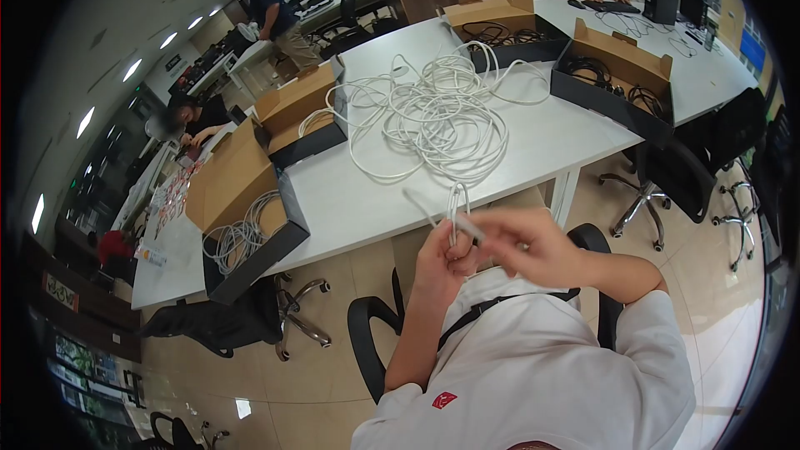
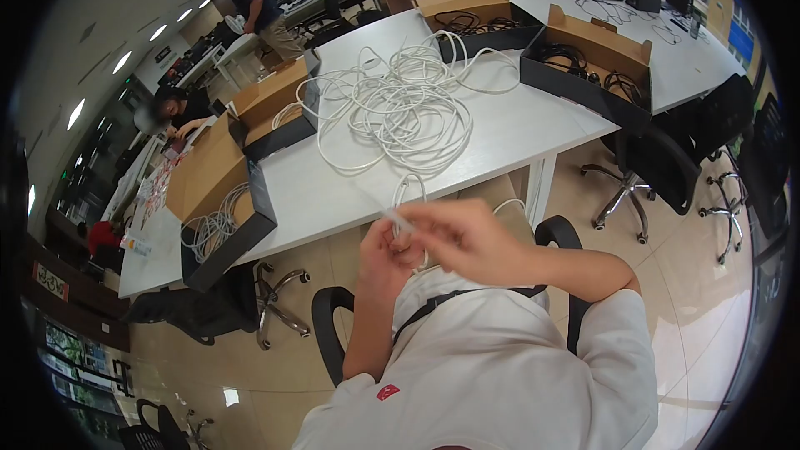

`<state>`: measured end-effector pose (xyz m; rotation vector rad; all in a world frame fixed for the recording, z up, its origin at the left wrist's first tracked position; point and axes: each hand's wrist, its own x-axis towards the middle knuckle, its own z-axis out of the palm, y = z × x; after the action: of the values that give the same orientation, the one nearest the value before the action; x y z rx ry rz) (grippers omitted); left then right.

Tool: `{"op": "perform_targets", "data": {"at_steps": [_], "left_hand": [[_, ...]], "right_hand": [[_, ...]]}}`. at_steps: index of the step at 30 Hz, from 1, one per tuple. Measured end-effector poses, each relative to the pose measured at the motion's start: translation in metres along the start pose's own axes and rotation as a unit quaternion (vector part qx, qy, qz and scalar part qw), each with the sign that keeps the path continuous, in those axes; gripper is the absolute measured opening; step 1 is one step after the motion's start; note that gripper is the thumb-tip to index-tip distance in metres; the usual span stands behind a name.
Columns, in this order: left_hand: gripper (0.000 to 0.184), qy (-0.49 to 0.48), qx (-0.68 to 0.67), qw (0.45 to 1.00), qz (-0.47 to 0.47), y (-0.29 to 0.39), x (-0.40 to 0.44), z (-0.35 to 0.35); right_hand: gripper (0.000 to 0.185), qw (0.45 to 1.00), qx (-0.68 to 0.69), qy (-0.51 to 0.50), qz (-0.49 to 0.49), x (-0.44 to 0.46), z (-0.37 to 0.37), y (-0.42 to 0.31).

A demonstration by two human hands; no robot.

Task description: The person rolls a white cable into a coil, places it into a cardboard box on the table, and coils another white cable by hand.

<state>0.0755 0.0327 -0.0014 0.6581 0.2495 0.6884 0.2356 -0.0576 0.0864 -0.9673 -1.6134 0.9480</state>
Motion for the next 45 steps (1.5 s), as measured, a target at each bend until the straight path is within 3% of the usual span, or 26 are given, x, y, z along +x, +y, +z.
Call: {"op": "perform_targets", "data": {"at_steps": [3, 6, 13, 19, 22, 25, 27, 30, 33, 36, 39, 42, 45], "left_hand": [[0.023, -0.024, 0.009, 0.999, 0.034, 0.008, -0.017, 0.010], [0.023, -0.033, 0.006, 0.998, 0.053, 0.016, -0.028, 0.008], [0.027, -0.017, 0.045, 0.998, 0.047, 0.011, -0.032, 0.012], [0.040, 0.011, 0.023, 0.997, 0.076, 0.012, -0.027, 0.016], [0.048, 0.043, 0.004, 0.996, 0.079, 0.015, -0.023, 0.020], [0.057, 0.037, -0.034, 0.996, 0.074, 0.015, -0.020, 0.013], [0.064, 0.031, -0.059, 0.996, 0.064, 0.018, -0.020, 0.014], [0.070, 0.023, -0.068, 0.996, 0.060, 0.023, -0.022, 0.021], [0.071, -0.043, -0.059, 0.995, 0.063, 0.027, -0.014, 0.008], [0.066, -0.040, -0.083, 0.995, 0.041, 0.032, -0.013, 0.007], [0.048, -0.027, -0.071, 0.996, 0.042, 0.033, -0.014, 0.005], [0.026, -0.077, -0.035, 0.996, 0.033, 0.028, -0.010, 0.001], [0.020, -0.128, -0.029, 0.991, 0.026, 0.023, -0.003, 0.008]], "right_hand": [[0.033, 0.975, 0.195, 0.100, 0.027, -0.003, -0.012, -0.002], [0.035, 0.954, 0.241, 0.178, -0.003, -0.011, -0.026, -0.001], [0.035, 0.958, 0.241, 0.148, -0.044, -0.030, -0.023, -0.004], [0.040, 0.993, 0.118, 0.024, -0.012, -0.041, 0.004, -0.007], [0.042, 0.992, 0.030, -0.035, -0.122, -0.034, 0.019, 0.004], [0.041, 0.993, -0.006, -0.032, -0.116, -0.032, 0.034, 0.007], [0.040, 0.986, -0.016, -0.003, -0.165, -0.030, 0.044, 0.023], [0.039, 0.990, 0.005, 0.003, -0.141, -0.034, 0.052, 0.035], [0.040, 0.988, -0.038, -0.005, -0.152, -0.035, 0.046, 0.040], [0.040, 0.977, -0.123, -0.030, -0.171, -0.037, 0.047, 0.046], [0.040, 0.964, -0.191, -0.060, -0.177, -0.043, 0.041, 0.051], [0.038, 0.957, -0.247, -0.062, -0.137, -0.048, 0.036, 0.055], [0.035, 0.944, -0.296, -0.057, -0.135, -0.052, 0.028, 0.057]]}}
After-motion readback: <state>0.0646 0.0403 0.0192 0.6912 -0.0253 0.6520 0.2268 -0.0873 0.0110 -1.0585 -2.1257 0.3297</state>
